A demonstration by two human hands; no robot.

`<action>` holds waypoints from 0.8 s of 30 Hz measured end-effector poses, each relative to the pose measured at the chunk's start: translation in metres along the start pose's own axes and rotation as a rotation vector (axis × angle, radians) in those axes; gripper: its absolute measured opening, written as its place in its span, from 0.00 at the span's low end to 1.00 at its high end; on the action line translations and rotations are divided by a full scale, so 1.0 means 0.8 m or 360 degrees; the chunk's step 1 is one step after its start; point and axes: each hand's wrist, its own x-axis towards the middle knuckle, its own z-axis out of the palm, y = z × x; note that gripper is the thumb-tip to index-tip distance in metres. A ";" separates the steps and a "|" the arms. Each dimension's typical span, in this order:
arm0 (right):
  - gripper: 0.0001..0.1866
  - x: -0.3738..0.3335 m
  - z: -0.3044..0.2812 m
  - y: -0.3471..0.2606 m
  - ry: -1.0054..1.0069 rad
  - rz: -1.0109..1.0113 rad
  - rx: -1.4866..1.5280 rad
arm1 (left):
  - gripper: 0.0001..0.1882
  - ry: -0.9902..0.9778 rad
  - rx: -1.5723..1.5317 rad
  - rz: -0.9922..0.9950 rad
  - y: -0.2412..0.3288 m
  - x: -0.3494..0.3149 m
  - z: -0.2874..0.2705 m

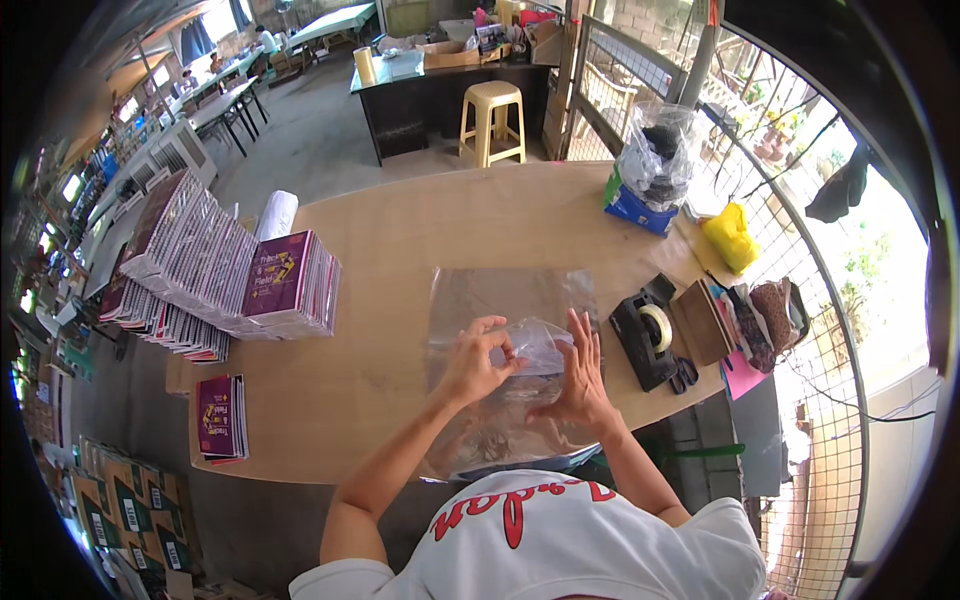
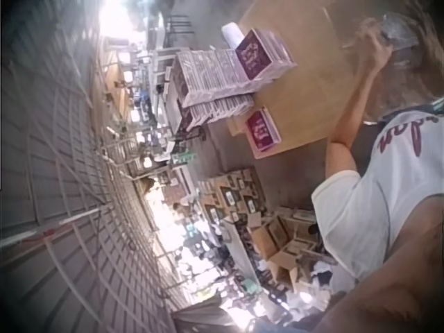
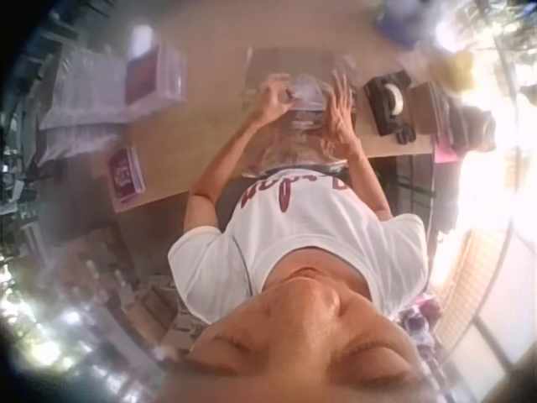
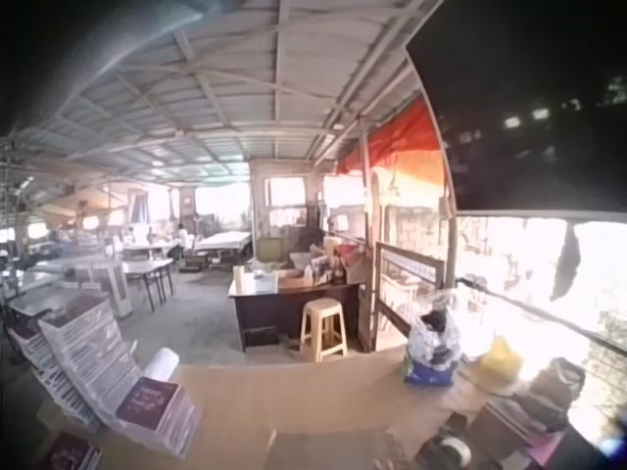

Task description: The person takes books from a stack on a table, places each one onto a plastic sheet, and wraps the plastic around it using adhesive tape from a dispenser.

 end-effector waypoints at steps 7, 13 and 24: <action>0.19 0.021 0.038 0.054 0.0287 0.0155 0.0598 | 0.16 0.0233 0.0274 0.0200 -0.007 -0.001 0.003; 0.13 0.031 0.041 0.055 0.0279 0.0335 0.0686 | 0.13 0.0490 -0.0049 -0.0092 0.010 0.000 0.022; 0.14 0.075 0.041 0.059 0.0162 0.0846 0.0972 | 0.13 0.0706 -0.0707 -0.0235 -0.012 0.021 0.028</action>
